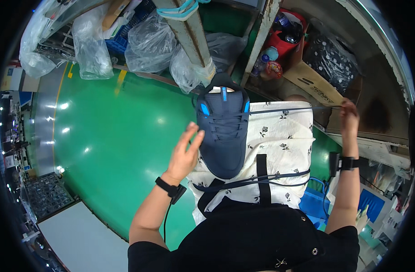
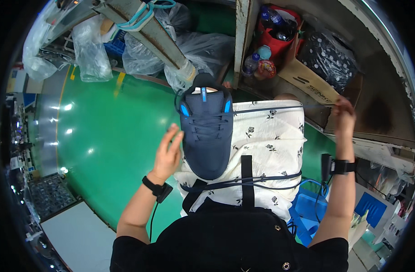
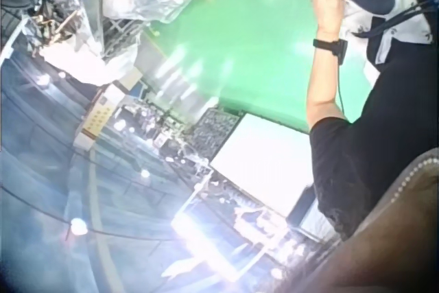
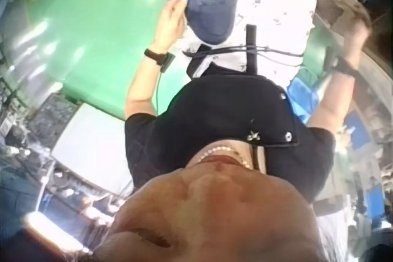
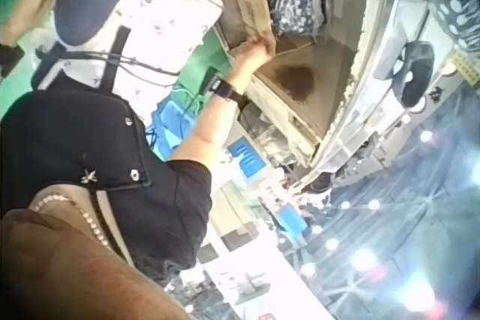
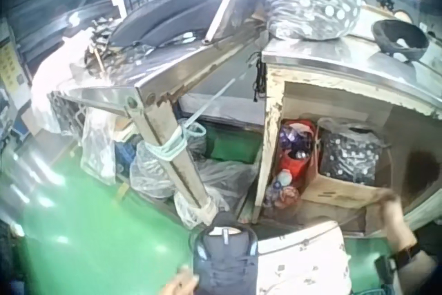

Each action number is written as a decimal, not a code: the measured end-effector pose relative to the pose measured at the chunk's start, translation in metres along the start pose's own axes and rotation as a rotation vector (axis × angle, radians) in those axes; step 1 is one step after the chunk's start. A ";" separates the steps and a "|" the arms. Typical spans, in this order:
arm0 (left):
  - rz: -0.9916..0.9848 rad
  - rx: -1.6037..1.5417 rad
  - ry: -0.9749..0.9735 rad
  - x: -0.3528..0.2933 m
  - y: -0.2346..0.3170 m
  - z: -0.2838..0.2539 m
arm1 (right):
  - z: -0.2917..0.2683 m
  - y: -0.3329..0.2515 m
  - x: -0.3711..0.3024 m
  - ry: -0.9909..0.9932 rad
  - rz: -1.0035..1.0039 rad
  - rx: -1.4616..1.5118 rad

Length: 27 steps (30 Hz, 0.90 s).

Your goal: Threading laces through the eyelets of a blue shoe upper.

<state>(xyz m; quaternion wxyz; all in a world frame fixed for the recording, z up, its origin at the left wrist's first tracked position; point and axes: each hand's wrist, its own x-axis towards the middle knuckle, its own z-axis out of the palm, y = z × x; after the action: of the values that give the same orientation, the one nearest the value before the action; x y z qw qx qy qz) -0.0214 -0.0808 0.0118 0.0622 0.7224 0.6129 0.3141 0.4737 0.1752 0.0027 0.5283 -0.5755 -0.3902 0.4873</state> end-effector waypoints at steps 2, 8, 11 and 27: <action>-0.078 0.049 0.073 0.004 0.004 -0.012 | 0.045 0.004 -0.029 -0.254 -0.021 -0.086; -0.478 -0.406 0.249 -0.003 -0.033 -0.060 | 0.220 -0.015 -0.164 -0.793 0.313 -0.587; -0.719 -0.698 0.244 0.013 -0.030 -0.084 | 0.229 0.014 -0.164 -0.827 0.458 -0.312; -1.062 -0.679 0.559 -0.052 -0.139 -0.165 | 0.216 0.040 -0.180 -0.679 0.254 -0.072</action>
<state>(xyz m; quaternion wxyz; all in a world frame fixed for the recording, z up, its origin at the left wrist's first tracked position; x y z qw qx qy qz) -0.2298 -0.1445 0.0573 0.2702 0.1565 0.7445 0.5901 0.2213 0.0454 -0.0028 0.2832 -0.4431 -0.4856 0.6983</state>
